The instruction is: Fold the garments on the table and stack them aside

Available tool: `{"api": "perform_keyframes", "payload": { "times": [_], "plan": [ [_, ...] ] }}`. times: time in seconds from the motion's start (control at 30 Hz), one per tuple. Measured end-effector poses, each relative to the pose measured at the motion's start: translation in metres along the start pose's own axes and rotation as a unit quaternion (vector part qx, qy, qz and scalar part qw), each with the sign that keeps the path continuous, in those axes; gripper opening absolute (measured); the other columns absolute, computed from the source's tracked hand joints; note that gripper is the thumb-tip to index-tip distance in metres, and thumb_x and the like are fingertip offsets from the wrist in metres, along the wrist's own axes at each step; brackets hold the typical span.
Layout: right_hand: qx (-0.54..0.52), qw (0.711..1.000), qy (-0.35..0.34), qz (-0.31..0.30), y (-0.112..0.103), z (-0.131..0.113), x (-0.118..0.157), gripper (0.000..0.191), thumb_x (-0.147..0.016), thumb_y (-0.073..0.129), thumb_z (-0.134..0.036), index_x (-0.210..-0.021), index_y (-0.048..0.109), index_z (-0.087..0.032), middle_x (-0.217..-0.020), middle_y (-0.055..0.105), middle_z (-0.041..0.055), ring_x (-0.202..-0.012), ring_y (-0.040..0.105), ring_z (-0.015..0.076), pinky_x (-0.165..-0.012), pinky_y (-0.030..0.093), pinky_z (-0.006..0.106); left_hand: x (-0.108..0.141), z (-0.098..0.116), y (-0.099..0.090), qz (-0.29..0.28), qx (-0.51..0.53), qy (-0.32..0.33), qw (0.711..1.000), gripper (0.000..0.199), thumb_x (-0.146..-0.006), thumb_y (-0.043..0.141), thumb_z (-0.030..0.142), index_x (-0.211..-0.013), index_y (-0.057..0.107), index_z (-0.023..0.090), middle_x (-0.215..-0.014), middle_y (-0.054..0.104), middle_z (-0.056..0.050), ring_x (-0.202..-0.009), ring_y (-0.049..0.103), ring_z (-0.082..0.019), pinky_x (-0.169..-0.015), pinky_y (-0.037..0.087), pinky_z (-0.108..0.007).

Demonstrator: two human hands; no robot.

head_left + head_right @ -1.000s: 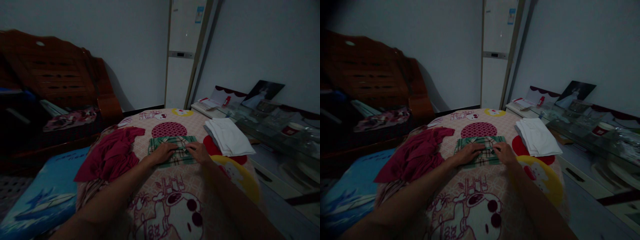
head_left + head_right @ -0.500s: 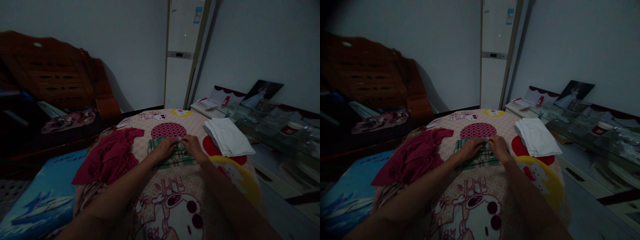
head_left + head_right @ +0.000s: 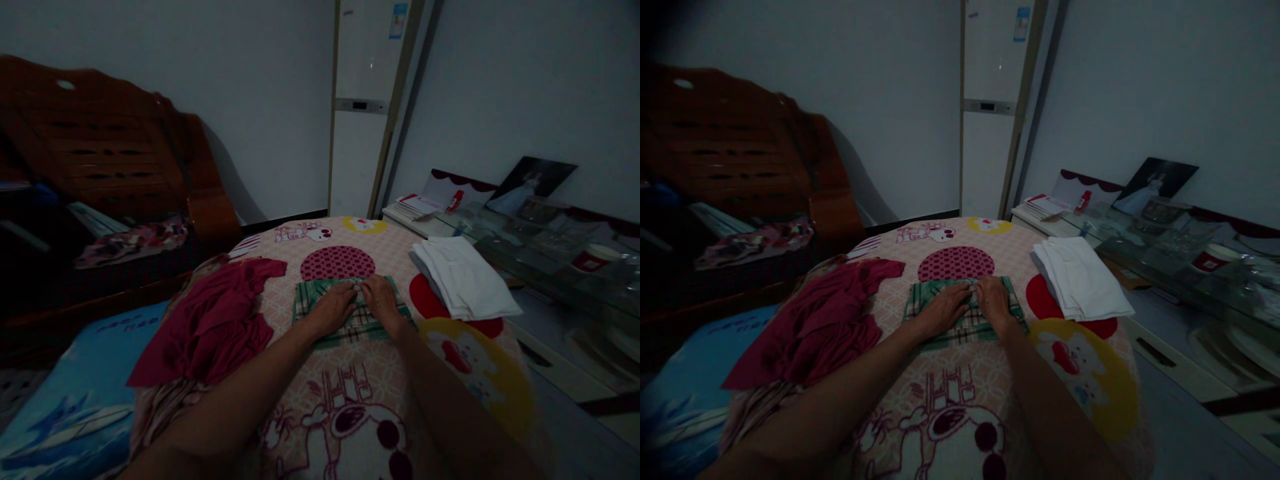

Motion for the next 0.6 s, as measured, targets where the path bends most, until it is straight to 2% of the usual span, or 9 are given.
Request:
{"api": "perform_keyframes", "payload": {
  "times": [0.23, 0.43, 0.6],
  "plan": [
    [0.013, 0.999, -0.030, 0.020, -0.011, -0.013, -0.003, 0.023, -0.093, 0.048, -0.015, -0.082, 0.068, -0.018, -0.093, 0.067, 0.0118, -0.094, 0.056, 0.0246, -0.087, 0.043, 0.034, 0.000, 0.009, 0.005, -0.021, -0.010, 0.031, 0.999, 0.044, -0.095, 0.046, 0.020, -0.138, 0.050, 0.012, -0.142, 0.053, -0.018, -0.138, 0.044, -0.028, -0.116, 0.036, -0.048],
    [0.030, 0.998, -0.024, -0.052, 0.005, -0.015, -0.003, 0.023, -0.094, 0.049, -0.015, -0.086, 0.071, -0.016, -0.097, 0.068, 0.0125, -0.095, 0.058, 0.0239, -0.086, 0.044, 0.033, -0.002, 0.015, 0.005, -0.039, -0.016, 0.066, 0.997, 0.039, -0.096, 0.043, 0.018, -0.132, 0.057, 0.015, -0.140, 0.056, -0.016, -0.135, 0.048, -0.026, -0.118, 0.033, -0.048],
    [0.022, 0.996, -0.039, -0.072, 0.006, -0.015, -0.001, 0.024, -0.089, 0.049, -0.008, -0.092, 0.072, -0.016, -0.098, 0.068, 0.0114, -0.098, 0.059, 0.0230, -0.088, 0.043, 0.033, -0.001, 0.014, 0.004, -0.044, 0.016, 0.075, 0.996, 0.040, -0.097, 0.043, 0.021, -0.134, 0.058, 0.017, -0.144, 0.053, -0.015, -0.137, 0.046, -0.027, -0.118, 0.032, -0.052]
  ]
}}
Point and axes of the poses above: each hand's wrist, its own x-axis away from the middle knuckle, its own y-axis out of the palm, z = x × y, the point moved 10 cm from there along -x, towards the middle knuckle
